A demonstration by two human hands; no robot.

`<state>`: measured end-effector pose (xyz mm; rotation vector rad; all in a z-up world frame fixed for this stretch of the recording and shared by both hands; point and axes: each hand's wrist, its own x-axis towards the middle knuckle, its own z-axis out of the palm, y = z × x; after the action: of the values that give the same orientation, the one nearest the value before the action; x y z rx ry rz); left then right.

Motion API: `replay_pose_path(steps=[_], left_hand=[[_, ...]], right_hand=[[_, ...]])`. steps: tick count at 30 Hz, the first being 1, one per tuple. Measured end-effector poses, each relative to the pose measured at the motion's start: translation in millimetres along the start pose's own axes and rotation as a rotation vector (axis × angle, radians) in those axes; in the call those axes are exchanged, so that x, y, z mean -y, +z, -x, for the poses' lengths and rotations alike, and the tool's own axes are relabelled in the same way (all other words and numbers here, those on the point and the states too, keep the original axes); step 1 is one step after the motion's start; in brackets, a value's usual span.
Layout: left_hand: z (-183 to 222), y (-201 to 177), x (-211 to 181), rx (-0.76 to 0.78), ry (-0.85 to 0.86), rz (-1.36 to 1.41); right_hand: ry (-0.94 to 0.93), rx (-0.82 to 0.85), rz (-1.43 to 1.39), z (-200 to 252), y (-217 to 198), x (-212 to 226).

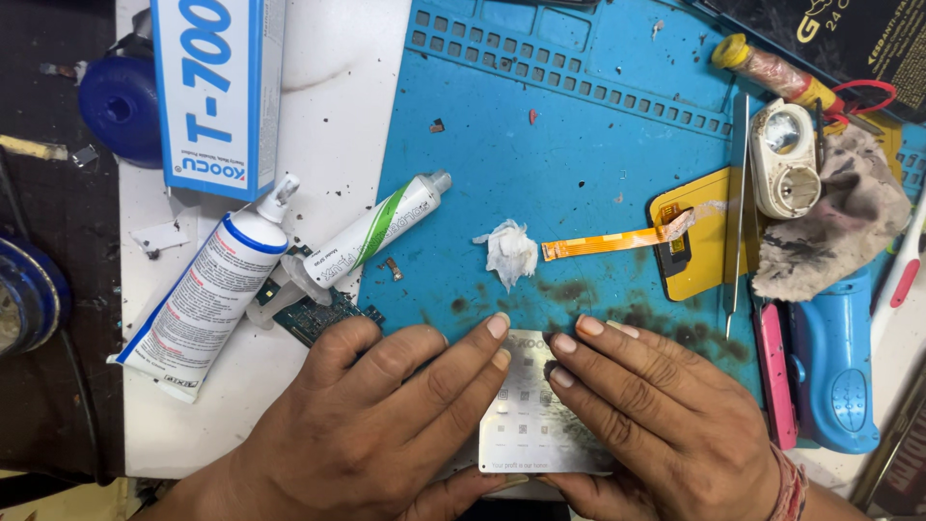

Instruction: The person solders a small component onto a mobile phone motherboard using a soldering iron and tweezers, then cleans the area with a small cotton swab and wipes a metal stencil.

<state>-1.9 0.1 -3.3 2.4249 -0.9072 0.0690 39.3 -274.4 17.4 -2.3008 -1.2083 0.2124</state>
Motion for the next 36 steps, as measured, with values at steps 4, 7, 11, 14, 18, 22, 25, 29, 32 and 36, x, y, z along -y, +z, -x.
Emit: replay_pose_path(steps=[4,7,11,14,18,22,25,29,32,36], left_hand=[[0.2,0.2,0.2,0.002,0.003,-0.011],[0.2,0.2,0.4,0.004,0.004,-0.011],[0.3,0.9,0.1,-0.002,-0.003,-0.008],[0.7,1.6,-0.6,-0.001,-0.012,0.001],[1.2,1.9,-0.3,0.003,-0.012,0.010],[1.1,2.2,-1.1,0.004,-0.016,0.015],[0.8,2.1,-1.0,-0.001,-0.018,0.021],[0.4,2.0,-0.7,-0.004,-0.019,0.025],[0.5,2.3,-0.2,-0.004,-0.013,0.011],[0.6,3.7,-0.9,-0.010,-0.004,-0.005]], right_hand=[[-0.001,-0.002,-0.006,-1.4,0.1,-0.3],[0.005,-0.005,-0.005,-2.4,0.0,0.8],[0.015,-0.003,0.002,-3.9,-0.7,2.0],[0.011,-0.006,0.001,-4.6,-0.7,1.7],[0.018,-0.001,0.000,-4.5,-1.1,1.8],[0.013,0.007,0.010,-4.4,-0.8,1.5],[0.012,0.011,0.020,-4.4,-0.9,1.3],[0.014,0.011,0.016,-4.5,-1.0,1.2],[0.017,0.015,0.025,-4.6,-0.8,1.8],[0.006,0.012,0.028,-5.0,-0.7,1.2]])
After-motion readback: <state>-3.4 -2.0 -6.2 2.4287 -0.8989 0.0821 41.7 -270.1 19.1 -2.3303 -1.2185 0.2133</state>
